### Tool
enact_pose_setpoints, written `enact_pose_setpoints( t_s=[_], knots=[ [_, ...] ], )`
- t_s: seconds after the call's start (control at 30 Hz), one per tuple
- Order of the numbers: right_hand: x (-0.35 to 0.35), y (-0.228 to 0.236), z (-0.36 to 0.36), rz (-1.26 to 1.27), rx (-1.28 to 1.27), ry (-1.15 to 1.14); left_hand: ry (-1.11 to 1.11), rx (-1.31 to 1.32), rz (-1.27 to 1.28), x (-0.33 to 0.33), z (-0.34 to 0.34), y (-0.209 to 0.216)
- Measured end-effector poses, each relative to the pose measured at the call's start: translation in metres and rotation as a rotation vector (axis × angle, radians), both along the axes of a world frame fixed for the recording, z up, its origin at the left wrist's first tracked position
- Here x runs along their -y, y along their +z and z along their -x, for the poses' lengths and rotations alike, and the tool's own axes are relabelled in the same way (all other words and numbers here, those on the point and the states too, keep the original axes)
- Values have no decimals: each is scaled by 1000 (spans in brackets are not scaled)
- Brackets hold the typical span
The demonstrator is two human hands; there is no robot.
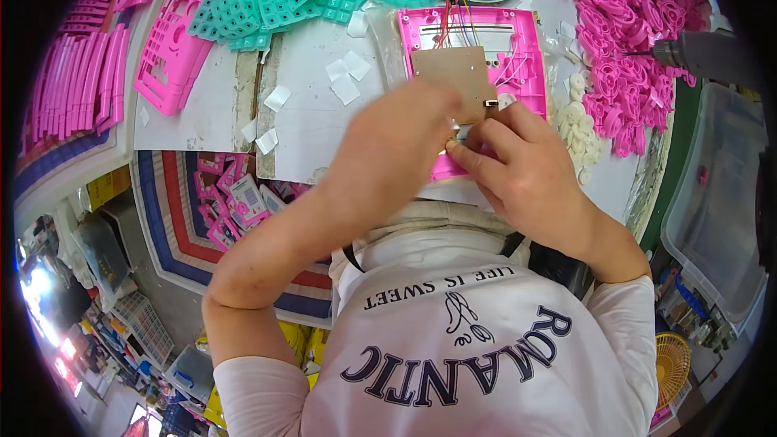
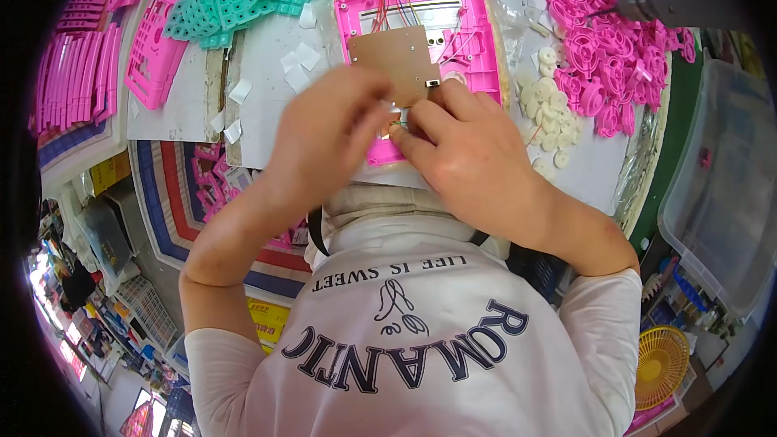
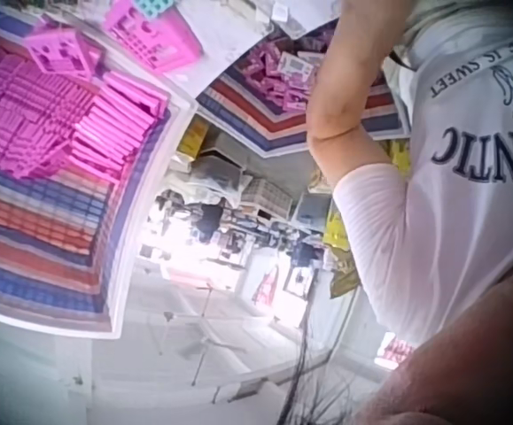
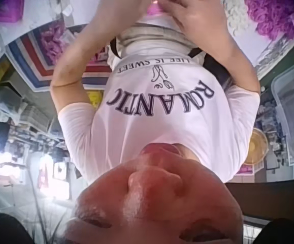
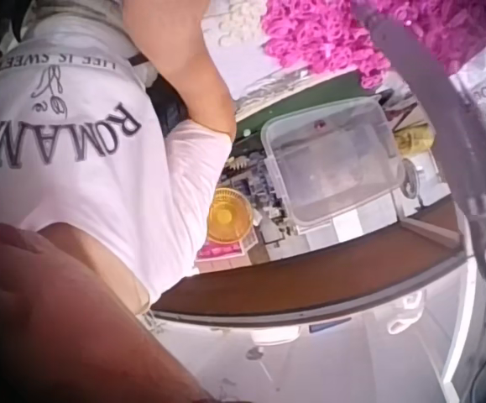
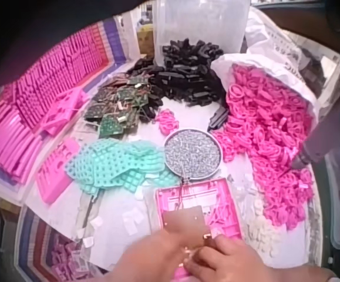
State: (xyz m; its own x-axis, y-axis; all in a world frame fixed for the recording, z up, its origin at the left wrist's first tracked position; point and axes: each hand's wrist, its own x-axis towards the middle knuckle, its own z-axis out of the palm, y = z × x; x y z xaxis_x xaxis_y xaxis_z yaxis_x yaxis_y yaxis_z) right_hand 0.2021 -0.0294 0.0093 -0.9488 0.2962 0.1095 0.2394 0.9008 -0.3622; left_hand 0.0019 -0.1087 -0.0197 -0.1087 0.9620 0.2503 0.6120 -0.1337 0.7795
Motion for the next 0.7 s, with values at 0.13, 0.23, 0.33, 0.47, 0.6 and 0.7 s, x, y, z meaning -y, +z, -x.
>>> enact_pose_setpoints(
  t_s=[0.13,0.23,0.33,0.47,0.6,0.7],
  knots=[
    [-5,3,-6,52,-41,15,451,-37,-137,4,40,-1],
    [-4,-6,-9,61,-90,-20,102,-151,-35,42,23,7],
    [3,-8,-6,22,-57,-78,-169,-56,163,61,16,7],
    [14,-1,-4,-7,106,-90,84,280,176,44,30,25],
    [12,5,0,-23,223,-6,110,582,186,11,26,28],
    [7,10,0,41,187,4,60,807,283,0,17,32]
  ],
)
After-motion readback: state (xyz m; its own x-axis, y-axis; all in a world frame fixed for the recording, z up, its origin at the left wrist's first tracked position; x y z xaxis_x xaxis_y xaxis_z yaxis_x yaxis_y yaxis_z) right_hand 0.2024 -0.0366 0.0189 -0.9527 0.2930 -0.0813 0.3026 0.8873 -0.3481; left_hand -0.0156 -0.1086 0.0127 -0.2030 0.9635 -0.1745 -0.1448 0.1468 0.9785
